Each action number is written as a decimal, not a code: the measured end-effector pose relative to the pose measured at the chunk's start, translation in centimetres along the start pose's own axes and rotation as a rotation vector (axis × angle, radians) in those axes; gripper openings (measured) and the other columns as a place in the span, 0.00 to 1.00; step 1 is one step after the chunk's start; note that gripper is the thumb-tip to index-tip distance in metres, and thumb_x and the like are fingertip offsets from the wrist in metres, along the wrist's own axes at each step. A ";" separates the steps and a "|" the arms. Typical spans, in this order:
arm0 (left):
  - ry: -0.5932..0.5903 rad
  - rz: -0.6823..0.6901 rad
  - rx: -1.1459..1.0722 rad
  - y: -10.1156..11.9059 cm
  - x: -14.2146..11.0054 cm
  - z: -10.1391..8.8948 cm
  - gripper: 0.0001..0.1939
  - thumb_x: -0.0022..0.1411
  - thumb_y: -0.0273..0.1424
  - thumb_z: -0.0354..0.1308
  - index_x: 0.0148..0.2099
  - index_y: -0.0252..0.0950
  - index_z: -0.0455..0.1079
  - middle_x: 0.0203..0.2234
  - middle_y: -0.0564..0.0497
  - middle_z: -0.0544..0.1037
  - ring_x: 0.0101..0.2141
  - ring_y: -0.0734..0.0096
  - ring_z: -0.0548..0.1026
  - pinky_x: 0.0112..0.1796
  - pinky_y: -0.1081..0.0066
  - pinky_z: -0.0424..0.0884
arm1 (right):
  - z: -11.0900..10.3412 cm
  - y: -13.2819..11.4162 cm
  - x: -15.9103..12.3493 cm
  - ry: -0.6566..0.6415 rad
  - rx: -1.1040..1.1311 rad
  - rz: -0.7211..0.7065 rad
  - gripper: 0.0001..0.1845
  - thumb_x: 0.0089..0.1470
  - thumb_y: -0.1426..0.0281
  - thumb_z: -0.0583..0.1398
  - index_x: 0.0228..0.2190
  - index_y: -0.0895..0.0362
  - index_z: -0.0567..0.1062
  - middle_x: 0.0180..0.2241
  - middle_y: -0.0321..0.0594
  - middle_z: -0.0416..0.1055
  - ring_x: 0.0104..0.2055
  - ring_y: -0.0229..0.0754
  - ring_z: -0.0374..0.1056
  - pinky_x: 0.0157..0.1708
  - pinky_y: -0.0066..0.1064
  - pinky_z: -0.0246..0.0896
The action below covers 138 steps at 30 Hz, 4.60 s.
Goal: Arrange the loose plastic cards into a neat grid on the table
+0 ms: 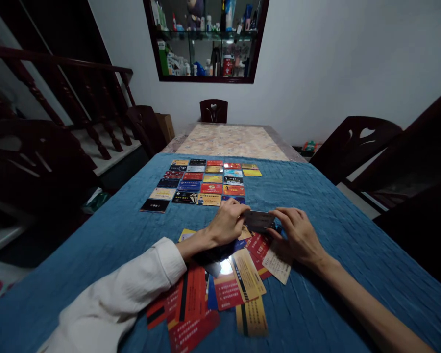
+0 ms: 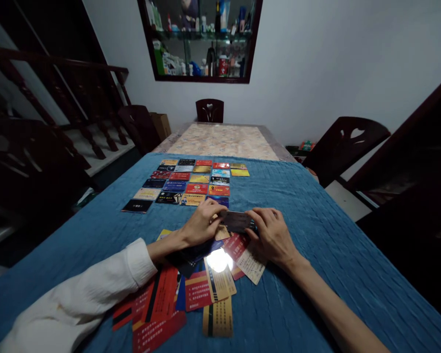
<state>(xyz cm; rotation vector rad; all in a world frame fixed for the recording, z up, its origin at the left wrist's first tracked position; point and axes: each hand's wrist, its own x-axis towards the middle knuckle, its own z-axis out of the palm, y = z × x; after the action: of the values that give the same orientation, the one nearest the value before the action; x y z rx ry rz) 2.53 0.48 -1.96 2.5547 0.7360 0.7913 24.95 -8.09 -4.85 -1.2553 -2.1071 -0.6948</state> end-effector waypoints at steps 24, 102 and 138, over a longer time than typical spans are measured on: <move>-0.032 0.004 0.125 -0.5 -0.8 -1.2 0.21 0.61 0.22 0.55 0.56 0.33 0.67 0.46 0.43 0.76 0.47 0.57 0.69 0.52 0.55 0.66 | 0.7 -0.6 2.0 -0.062 -0.052 0.008 0.20 0.58 0.69 0.58 0.51 0.59 0.67 0.46 0.53 0.68 0.46 0.53 0.63 0.40 0.41 0.63; -0.270 -0.357 0.456 -25.4 8.5 -13.2 0.22 0.51 0.23 0.58 0.51 0.34 0.75 0.48 0.47 0.78 0.50 0.58 0.74 0.50 0.68 0.69 | 22.7 2.4 26.5 -0.680 0.139 0.121 0.17 0.58 0.62 0.58 0.47 0.50 0.79 0.50 0.44 0.75 0.51 0.57 0.62 0.39 0.38 0.55; -0.267 -0.366 0.601 -25.2 8.2 -12.2 0.19 0.57 0.25 0.57 0.50 0.40 0.78 0.46 0.46 0.80 0.51 0.55 0.73 0.52 0.59 0.67 | 22.5 1.9 26.3 -0.690 0.092 0.106 0.16 0.60 0.62 0.56 0.45 0.48 0.80 0.50 0.47 0.74 0.52 0.56 0.58 0.42 0.41 0.54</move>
<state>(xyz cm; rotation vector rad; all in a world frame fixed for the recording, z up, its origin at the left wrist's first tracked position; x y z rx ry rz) -8.38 27.52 -1.09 2.8039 1.4646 0.1058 11.62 23.73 -1.62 -1.7081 -2.5340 -0.1062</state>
